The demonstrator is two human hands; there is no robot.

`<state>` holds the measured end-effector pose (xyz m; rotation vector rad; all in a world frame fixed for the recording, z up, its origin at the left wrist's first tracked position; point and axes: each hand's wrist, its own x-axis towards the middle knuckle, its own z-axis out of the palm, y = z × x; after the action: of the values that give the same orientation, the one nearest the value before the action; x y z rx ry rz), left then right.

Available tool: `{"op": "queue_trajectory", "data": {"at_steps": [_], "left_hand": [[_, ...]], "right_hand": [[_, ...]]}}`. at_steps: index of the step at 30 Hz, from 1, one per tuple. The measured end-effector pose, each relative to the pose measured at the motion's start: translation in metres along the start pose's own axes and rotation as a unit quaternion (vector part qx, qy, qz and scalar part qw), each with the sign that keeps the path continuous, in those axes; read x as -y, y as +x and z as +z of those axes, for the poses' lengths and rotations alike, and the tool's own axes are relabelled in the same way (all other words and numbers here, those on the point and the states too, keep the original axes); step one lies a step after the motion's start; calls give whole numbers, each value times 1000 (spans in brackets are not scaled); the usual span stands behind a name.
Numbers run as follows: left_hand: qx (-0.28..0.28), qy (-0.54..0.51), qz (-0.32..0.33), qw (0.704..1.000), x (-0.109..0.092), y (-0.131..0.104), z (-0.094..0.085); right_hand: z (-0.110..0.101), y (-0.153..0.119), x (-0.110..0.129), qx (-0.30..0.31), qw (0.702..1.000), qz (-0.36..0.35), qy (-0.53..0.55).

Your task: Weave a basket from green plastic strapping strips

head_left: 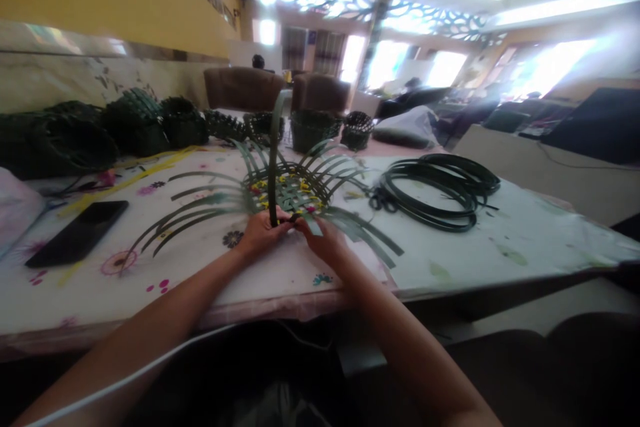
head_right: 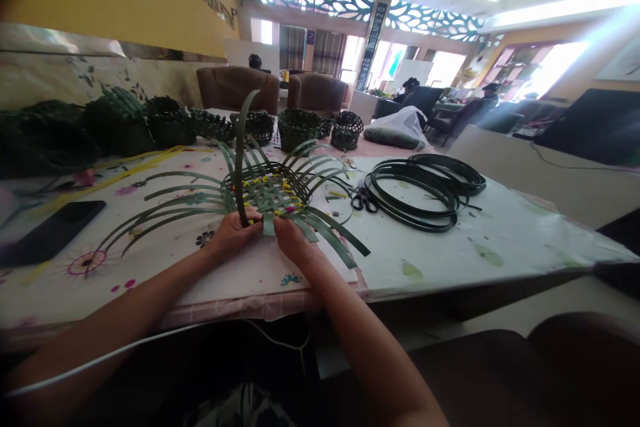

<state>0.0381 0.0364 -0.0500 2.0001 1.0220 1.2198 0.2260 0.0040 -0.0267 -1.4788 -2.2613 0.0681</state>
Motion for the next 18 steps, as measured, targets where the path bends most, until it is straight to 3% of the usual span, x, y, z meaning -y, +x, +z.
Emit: {"op": "queue_trajectory", "data": {"at_steps": [4, 12, 18], "left_hand": [[27, -35, -7, 999, -3, 1, -3], [8, -20, -18, 1000, -4, 0, 0], [-37, -20, -43, 998, 0, -3, 2]], "right_hand": [[-9, 5, 7, 46, 998, 42, -33], [-15, 0, 11, 81, 995, 27, -55], [-24, -47, 17, -2, 997, 11, -72]]}}
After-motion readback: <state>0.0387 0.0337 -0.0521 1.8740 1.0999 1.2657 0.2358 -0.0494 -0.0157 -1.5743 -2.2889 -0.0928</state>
